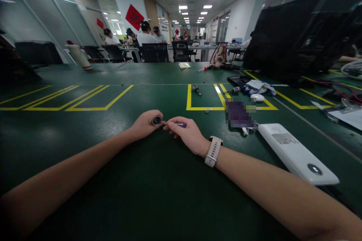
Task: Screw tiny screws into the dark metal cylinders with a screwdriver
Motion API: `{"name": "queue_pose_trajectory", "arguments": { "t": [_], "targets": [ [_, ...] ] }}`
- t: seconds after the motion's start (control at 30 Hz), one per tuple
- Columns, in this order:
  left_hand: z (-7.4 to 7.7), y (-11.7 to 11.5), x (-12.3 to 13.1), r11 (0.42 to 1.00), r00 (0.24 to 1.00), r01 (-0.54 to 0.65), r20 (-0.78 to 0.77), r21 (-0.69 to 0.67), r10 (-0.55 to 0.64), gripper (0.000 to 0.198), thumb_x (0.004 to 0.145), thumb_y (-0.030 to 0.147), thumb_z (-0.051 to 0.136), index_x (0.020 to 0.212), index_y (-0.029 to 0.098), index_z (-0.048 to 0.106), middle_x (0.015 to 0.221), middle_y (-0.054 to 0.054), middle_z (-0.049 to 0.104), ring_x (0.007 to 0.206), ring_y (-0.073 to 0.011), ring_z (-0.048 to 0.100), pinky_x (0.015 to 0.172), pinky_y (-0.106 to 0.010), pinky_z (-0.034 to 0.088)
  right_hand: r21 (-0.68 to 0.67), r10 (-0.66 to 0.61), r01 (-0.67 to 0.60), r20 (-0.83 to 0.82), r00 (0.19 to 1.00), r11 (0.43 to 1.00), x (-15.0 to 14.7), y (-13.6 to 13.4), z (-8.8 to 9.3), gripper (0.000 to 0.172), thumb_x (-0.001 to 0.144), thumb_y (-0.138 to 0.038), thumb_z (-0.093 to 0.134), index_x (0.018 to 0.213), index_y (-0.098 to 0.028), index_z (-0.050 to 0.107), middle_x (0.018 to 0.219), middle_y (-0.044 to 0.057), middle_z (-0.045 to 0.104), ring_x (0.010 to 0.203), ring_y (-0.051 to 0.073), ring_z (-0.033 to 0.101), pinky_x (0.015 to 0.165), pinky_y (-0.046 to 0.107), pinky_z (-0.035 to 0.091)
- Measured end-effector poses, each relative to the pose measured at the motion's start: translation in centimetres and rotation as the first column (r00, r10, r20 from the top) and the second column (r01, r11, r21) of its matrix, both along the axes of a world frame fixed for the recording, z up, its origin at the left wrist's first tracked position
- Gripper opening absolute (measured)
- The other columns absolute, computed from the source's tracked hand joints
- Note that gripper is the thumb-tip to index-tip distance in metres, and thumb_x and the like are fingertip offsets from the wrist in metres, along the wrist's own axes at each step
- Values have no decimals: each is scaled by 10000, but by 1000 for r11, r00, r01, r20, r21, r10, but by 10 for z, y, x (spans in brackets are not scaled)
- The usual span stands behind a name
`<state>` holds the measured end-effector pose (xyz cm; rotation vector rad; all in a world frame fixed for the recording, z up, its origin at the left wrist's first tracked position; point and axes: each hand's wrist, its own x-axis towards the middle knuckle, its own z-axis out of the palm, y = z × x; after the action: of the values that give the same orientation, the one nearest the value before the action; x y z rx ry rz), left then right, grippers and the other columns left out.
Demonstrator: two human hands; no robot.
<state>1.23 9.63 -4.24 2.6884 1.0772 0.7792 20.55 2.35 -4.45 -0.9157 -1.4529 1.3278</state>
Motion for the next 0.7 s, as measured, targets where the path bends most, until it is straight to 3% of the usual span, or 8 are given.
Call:
{"name": "queue_pose_trajectory", "arguments": {
  "t": [0.23,0.53,0.7],
  "targets": [
    [-1,2,-1,1000,1000,-19,-4,18,19,147,791,256,586,702,179,498,668,17,520,643,-142,503,586,-255,369,78,-32,22,128,991,997,1,-2,1,214,855,-365,569,962,-209,667,955,55,686,797,163,592,652,308,477],
    [0,3,-1,997,999,-27,-30,69,29,156,809,245,576,697,175,493,657,11,505,633,-147,493,588,-265,360,201,-98,62,172,980,978,0,-7,4,192,889,-349,531,947,-214,655,953,39,675,825,163,589,710,319,459],
    [-1,3,-1,994,997,-31,-66,102,38,123,803,185,562,697,171,504,660,1,510,632,-153,483,601,-280,348,208,-117,67,237,965,976,1,-6,6,211,889,-355,526,942,-209,670,943,41,658,846,174,584,726,329,451]
  ]
}}
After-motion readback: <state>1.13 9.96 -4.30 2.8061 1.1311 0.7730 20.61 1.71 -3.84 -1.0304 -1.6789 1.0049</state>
